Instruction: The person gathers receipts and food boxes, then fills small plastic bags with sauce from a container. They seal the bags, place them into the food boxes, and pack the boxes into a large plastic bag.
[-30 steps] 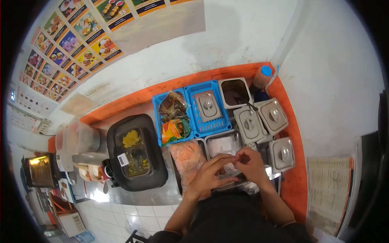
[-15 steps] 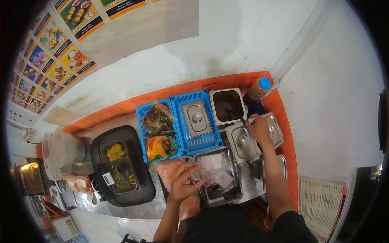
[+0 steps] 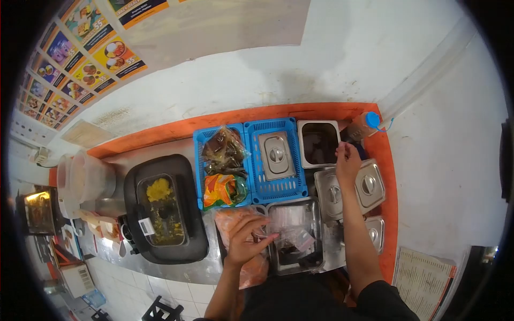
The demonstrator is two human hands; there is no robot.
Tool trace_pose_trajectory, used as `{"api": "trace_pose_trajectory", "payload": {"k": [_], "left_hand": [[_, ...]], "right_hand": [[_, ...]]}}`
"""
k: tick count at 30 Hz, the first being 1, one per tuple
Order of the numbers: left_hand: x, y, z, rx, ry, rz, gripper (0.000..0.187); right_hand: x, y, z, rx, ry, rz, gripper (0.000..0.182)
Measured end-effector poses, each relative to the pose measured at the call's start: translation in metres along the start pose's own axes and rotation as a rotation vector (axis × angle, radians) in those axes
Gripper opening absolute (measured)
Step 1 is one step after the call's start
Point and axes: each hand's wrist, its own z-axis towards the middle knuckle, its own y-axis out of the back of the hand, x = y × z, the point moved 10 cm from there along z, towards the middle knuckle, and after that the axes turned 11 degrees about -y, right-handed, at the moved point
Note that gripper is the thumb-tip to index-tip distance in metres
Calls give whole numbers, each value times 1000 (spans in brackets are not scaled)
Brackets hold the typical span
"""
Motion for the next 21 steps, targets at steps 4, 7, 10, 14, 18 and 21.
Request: {"api": "trace_pose_trajectory", "payload": {"k": [4,7,10,14,18,21], "left_hand": [[2,4,-3,-23,11,-28,44],[9,1,-12,-24,54,-66,44],[12,-2,-13,-3,79,-70,44],[6,-5,-7,12,-28,-20,43],[10,-5,-10,5,73,-65,42],[14,-5,-13,-14,159,-111,42]], "right_hand": [[38,-14,-27,127,236,-657,42],[18,-25,-38,319,173,-917,45],[6,-35,-44,373,129,-884,44],[-2,-54,-56,407,39,-731,45],[5,-80,-66,453,-32,-554,42],[1,-100,-71,548,10,-538,37]]}}
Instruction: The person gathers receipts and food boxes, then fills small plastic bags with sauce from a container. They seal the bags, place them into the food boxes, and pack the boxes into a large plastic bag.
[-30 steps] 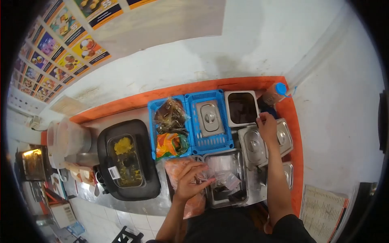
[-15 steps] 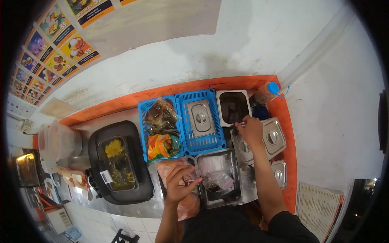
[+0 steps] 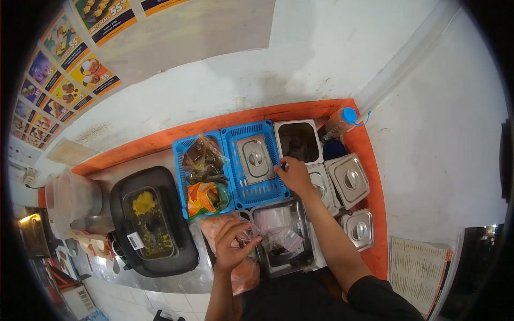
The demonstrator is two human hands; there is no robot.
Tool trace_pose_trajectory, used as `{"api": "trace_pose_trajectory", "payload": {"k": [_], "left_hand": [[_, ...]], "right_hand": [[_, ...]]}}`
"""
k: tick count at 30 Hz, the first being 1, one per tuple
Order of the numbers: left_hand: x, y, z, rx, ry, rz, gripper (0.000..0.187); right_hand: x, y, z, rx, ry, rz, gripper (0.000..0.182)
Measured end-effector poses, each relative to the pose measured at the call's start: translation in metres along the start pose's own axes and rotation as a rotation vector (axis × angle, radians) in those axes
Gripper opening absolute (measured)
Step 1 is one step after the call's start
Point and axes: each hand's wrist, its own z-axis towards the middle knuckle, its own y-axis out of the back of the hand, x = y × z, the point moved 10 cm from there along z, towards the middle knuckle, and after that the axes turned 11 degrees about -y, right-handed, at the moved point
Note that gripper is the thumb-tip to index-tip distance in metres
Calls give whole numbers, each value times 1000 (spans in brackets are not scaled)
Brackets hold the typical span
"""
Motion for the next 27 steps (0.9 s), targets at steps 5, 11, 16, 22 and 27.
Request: {"api": "trace_pose_trajectory", "payload": {"k": [5,11,16,22,27], "left_hand": [[-6,11,4,-10,-66,42,42],[11,17,-5,41,12,-34,48],[11,12,0,52,-28,2,47],[10,7,5,49,-4,4,46],[18,6,-1,30,67,-50,48]], "right_hand": [[-5,55,-6,-317,31,-46,25],[-63,137,16,-553,-19,122,24],[-87,112,53,-250,94,608,24],[-18,94,15,41,588,-13,18],[-14,103,-1,32,468,-71,15]]}}
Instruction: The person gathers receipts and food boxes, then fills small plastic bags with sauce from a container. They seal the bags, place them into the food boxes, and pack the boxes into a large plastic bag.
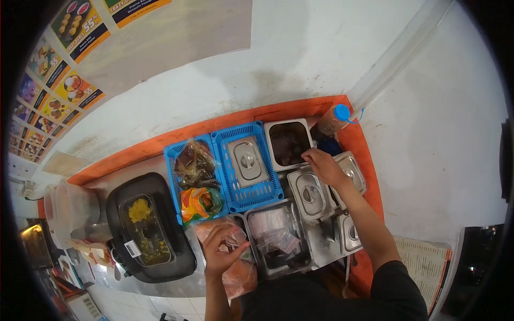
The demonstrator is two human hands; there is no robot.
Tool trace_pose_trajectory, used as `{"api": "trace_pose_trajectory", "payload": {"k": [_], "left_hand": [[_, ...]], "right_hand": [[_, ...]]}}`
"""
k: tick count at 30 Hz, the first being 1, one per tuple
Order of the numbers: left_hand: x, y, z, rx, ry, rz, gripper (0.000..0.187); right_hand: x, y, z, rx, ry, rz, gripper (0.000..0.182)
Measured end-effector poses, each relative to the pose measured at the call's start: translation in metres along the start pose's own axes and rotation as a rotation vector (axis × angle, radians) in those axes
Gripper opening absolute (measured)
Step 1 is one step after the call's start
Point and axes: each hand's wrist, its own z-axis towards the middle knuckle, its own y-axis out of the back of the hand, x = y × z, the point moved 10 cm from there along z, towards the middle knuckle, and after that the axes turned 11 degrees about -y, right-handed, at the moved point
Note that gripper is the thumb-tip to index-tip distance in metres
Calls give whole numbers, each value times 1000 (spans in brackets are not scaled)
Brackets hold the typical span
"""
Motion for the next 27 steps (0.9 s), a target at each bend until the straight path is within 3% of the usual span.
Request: {"api": "trace_pose_trajectory", "payload": {"k": [2,5,12,17,21,27], "left_hand": [[9,-2,-6,13,85,-65,50],[-3,-1,-1,-28,-7,-11,46],[-6,-9,3,-19,-27,-9,46],[-6,-10,6,-16,72,-24,45],[2,-7,0,29,87,-8,57],[-3,-11,9,30,-2,37,55]], "right_hand": [[-12,6,-5,-94,-153,89,17],[-40,10,-13,-337,-349,383,21],[-82,-26,-3,-512,-421,666,27],[-62,-9,15,-399,-244,469,25],[-55,11,11,-269,-81,337,20],[-97,3,10,-90,-224,595,25]]}}
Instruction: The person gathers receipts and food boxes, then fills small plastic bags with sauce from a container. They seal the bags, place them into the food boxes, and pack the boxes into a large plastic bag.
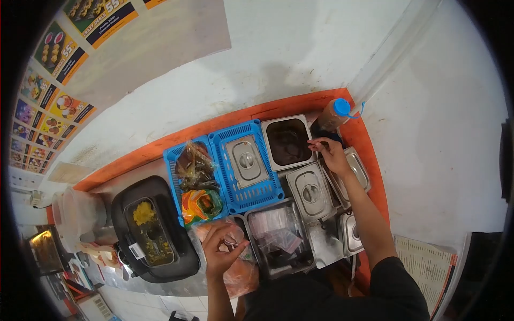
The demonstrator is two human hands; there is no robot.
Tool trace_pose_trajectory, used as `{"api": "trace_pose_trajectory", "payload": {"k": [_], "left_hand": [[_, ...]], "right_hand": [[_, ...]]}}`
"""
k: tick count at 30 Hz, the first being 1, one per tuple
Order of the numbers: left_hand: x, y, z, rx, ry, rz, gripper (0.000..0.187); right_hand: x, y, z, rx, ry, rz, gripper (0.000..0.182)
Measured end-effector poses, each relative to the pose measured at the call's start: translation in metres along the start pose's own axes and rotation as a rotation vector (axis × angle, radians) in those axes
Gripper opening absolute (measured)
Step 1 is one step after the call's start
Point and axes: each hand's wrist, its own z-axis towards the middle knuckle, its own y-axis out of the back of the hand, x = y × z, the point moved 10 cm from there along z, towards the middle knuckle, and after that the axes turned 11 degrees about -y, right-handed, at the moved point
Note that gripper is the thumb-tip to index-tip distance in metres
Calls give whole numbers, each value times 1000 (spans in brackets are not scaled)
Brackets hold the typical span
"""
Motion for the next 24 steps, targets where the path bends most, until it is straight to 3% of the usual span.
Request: {"api": "trace_pose_trajectory", "payload": {"k": [2,10,14,17,24], "left_hand": [[-6,-1,6,-42,-19,-15,49],[-5,3,7,-32,49,-21,57],[4,6,8,-104,148,-112,56],[-6,8,23,-88,-23,5,57],[-6,2,77,-92,-78,28,66]], "right_hand": [[-4,-3,1,53,-35,58,27],[-17,-7,13,186,-209,227,23],[-28,7,23,4,-282,279,22],[-50,15,26,-96,-300,407,23],[-75,34,5,-315,-439,755,21]]}}
